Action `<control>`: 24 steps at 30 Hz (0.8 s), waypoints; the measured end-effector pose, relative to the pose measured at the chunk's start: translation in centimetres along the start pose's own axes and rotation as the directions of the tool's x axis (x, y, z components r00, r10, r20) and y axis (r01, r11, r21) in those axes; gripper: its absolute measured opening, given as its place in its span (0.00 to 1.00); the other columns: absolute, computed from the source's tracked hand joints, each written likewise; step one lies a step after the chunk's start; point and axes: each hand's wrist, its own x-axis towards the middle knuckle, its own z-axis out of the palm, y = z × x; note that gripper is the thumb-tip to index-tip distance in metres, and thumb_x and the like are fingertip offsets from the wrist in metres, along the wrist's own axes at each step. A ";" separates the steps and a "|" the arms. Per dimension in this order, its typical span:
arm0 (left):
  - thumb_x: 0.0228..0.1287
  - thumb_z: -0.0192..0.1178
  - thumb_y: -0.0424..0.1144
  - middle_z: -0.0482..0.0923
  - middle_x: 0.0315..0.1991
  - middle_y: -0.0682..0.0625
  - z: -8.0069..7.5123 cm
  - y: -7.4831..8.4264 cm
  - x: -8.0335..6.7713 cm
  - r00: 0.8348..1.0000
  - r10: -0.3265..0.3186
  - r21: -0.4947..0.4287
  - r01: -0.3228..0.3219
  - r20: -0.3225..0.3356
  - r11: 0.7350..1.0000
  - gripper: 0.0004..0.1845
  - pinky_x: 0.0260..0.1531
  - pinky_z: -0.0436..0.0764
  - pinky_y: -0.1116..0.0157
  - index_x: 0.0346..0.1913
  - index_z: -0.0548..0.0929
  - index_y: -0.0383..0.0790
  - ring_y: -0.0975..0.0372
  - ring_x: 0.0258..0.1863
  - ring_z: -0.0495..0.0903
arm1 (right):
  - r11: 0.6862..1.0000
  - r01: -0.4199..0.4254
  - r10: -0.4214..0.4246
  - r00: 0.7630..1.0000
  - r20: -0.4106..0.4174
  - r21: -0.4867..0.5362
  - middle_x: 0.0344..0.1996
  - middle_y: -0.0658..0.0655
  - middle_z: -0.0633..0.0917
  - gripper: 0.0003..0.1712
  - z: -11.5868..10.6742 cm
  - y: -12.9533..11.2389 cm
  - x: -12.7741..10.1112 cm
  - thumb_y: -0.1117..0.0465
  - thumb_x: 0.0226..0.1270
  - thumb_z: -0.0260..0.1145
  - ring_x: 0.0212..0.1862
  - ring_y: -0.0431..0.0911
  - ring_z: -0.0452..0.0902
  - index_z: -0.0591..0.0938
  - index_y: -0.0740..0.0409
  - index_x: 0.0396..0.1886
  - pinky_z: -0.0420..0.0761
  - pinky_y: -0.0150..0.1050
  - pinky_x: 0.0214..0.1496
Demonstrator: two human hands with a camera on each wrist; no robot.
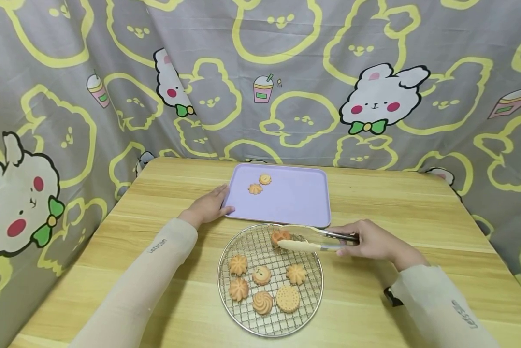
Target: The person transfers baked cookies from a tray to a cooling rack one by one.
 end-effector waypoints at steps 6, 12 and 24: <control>0.69 0.45 0.62 0.43 0.75 0.42 0.0 0.0 0.0 1.000 -0.002 -0.002 0.002 0.004 1.000 0.45 0.70 0.52 0.58 0.74 0.47 0.32 0.52 0.73 0.46 | 0.999 0.039 -0.039 0.999 0.018 0.013 0.22 0.43 0.79 0.28 0.0 -0.1 -0.4 0.59 0.53 0.75 0.18 0.30 0.63 0.81 0.63 0.55 0.68 0.27 0.13; 0.69 0.45 0.62 0.43 0.75 0.42 0.0 -0.1 0.0 1.000 -0.001 -0.006 0.001 0.004 1.000 0.45 0.70 0.52 0.58 0.74 0.47 0.32 0.52 0.73 0.46 | 0.999 0.034 -0.036 0.999 0.031 0.040 0.22 0.44 0.79 0.30 -0.1 0.0 -0.7 0.59 0.51 0.77 0.18 0.30 0.62 0.81 0.63 0.55 0.68 0.27 0.13; 0.69 0.45 0.62 0.43 0.75 0.42 0.2 -0.1 0.1 1.000 -0.008 0.004 0.008 0.007 1.000 0.45 0.70 0.52 0.58 0.74 0.47 0.33 0.52 0.73 0.46 | 0.999 0.014 -0.016 0.999 0.037 0.040 0.25 0.45 0.82 0.31 0.0 -0.2 -0.8 0.60 0.48 0.78 0.18 0.29 0.61 0.82 0.60 0.55 0.68 0.27 0.13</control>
